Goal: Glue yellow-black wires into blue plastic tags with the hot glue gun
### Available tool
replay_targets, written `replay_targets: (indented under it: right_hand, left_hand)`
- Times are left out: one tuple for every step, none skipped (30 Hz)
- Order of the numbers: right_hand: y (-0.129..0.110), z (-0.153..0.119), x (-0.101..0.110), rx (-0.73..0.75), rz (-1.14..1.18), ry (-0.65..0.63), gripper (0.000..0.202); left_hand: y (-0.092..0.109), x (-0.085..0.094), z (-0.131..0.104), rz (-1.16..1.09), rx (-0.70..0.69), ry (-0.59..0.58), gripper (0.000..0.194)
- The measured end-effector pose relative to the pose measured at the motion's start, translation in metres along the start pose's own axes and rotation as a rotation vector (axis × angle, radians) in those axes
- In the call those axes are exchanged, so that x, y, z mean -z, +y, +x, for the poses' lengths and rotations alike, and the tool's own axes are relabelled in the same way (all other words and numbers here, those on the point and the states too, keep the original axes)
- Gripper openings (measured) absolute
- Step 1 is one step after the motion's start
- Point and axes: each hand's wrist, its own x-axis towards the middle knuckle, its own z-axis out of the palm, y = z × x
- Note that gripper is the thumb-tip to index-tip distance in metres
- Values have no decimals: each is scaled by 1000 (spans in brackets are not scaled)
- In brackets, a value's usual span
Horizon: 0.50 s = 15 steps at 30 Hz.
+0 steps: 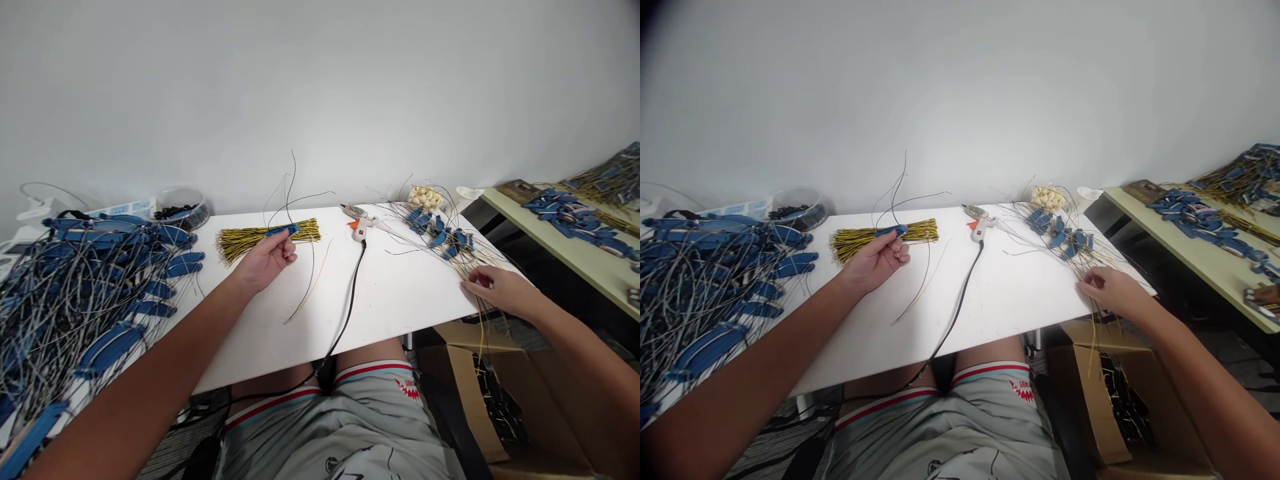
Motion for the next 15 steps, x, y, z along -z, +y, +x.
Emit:
replay_targets:
  right_hand:
    - [2, -2, -2, -15, 21, -7, 39]
    - [4, -4, -3, -22, 40, -14, 38]
    - [5, -6, -4, -28, 57, -19, 37]
    - [5, -8, -5, -34, 71, -21, 36]
    - [5, -11, -5, -44, 81, -20, 36]
    - [4, -14, -6, -55, 88, -17, 36]
    - [2, -18, -6, -64, 96, -13, 36]
    - [-1, -22, -6, -75, 105, -8, 37]
    - [-3, -28, -6, -90, 116, -3, 39]
    - [-6, -34, -7, -111, 125, 7, 42]
    - [-9, -40, -8, -136, 135, 25, 45]
    - [-10, -47, -9, -165, 147, 54, 48]
    - [-11, -55, -10, -194, 162, 91, 51]
    - [-11, -64, -11, -215, 181, 124, 53]
    - [-9, -74, -14, -224, 201, 149, 54]
  left_hand:
    - [0, 0, 0, 3, 0, 0, 28]
    - [0, 0, 0, 5, 0, 0, 28]
    - [1, 0, 0, 7, 1, -1, 28]
    - [1, 0, 0, 9, 2, 1, 29]
    - [1, 0, 0, 9, 3, 4, 28]
    - [1, 0, 0, 9, 4, 8, 27]
    - [1, -1, 0, 9, 6, 12, 26]
    - [1, -2, 0, 9, 7, 16, 25]
    - [1, -2, 0, 10, 8, 20, 25]
    - [1, -3, 0, 10, 8, 22, 24]
    - [1, -3, -1, 8, 7, 24, 24]
    - [1, -3, -1, 6, 6, 25, 24]
    - [1, -3, -1, 2, 4, 27, 24]
    - [1, -3, -1, -2, 3, 28, 24]
    - [1, -3, -1, -6, 4, 28, 24]
